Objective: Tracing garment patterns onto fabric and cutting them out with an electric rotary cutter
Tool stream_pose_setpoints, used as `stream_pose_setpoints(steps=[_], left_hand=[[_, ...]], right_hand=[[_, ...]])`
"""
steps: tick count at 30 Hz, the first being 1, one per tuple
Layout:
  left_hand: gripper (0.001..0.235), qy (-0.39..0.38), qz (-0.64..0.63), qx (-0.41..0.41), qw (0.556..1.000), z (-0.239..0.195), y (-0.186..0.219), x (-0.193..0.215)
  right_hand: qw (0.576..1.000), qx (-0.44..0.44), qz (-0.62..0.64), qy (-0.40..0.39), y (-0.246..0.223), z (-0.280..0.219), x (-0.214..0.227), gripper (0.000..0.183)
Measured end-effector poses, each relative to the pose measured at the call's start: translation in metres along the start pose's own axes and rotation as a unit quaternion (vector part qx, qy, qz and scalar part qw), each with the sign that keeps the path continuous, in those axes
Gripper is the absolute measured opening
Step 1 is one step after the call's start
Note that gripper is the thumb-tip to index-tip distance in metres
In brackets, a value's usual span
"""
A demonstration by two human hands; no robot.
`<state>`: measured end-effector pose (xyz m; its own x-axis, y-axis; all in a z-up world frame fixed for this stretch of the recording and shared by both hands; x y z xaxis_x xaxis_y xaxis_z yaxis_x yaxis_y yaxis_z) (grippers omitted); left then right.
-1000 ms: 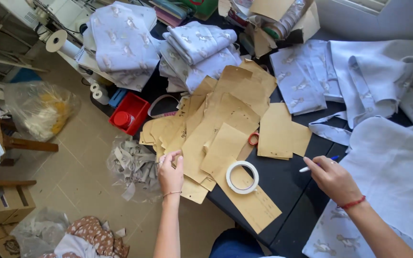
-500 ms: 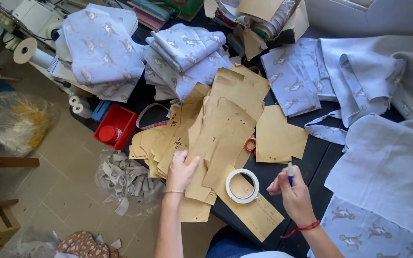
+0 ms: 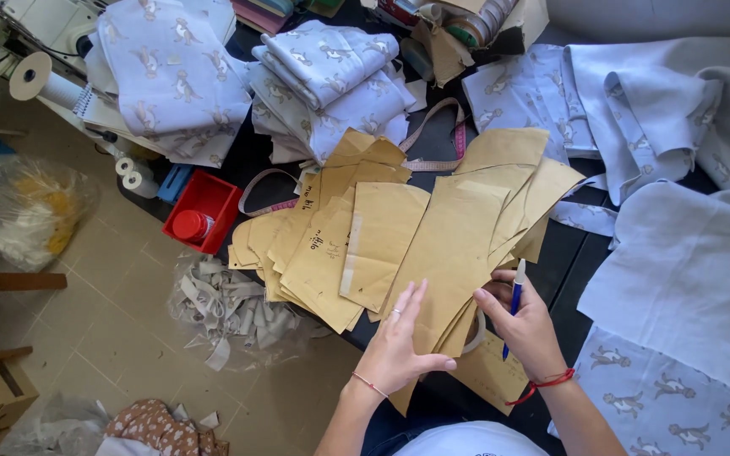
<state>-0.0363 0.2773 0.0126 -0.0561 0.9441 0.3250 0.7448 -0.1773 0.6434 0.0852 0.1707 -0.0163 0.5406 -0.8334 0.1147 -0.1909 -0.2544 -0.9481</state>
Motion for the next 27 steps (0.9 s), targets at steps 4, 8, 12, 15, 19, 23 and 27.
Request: stream_pose_setpoints(steps=[4,8,12,15,19,23,27], left_hand=[[0.091,0.047,0.023,-0.014,0.999,0.007,-0.021,0.005],[0.062,0.088,-0.014,-0.016,0.996,0.004,-0.026,0.02],[0.043,0.216,-0.099,-0.094,0.967,-0.012,-0.025,0.063],[0.041,0.331,-0.041,-0.039,0.942,-0.016,-0.046,0.094],[0.047,0.504,0.119,-0.138,0.844,-0.031,-0.034,0.101],[0.048,0.378,0.094,-0.266,0.882,-0.017,0.002,0.054],[0.078,0.224,0.104,-0.222,0.943,0.001,0.01,0.022]], right_hand=[[0.999,0.028,0.006,-0.032,-0.007,-0.003,-0.009,0.037],[0.997,0.053,0.018,-0.055,-0.008,-0.002,-0.015,0.04],[0.998,0.045,0.011,-0.041,-0.002,-0.003,-0.01,0.038],[0.998,0.034,-0.005,-0.044,-0.003,-0.003,-0.01,0.038],[0.997,0.071,0.027,-0.028,0.003,0.0,-0.008,0.041],[0.995,0.09,0.03,-0.03,-0.001,0.002,-0.014,0.045],[0.995,0.094,0.014,-0.04,0.005,0.005,-0.015,0.045]])
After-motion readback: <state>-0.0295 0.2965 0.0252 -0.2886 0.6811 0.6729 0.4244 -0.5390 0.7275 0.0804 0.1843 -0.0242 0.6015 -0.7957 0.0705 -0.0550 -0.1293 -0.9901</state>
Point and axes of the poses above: each hand's wrist, its own z-axis towards the middle knuckle, its own x-axis out of the back of the hand, y = z × x, the point moved 10 cm from there along z, towards the middle knuckle, and after that the axes turned 11 degrees about x, right-handed, at the moved point
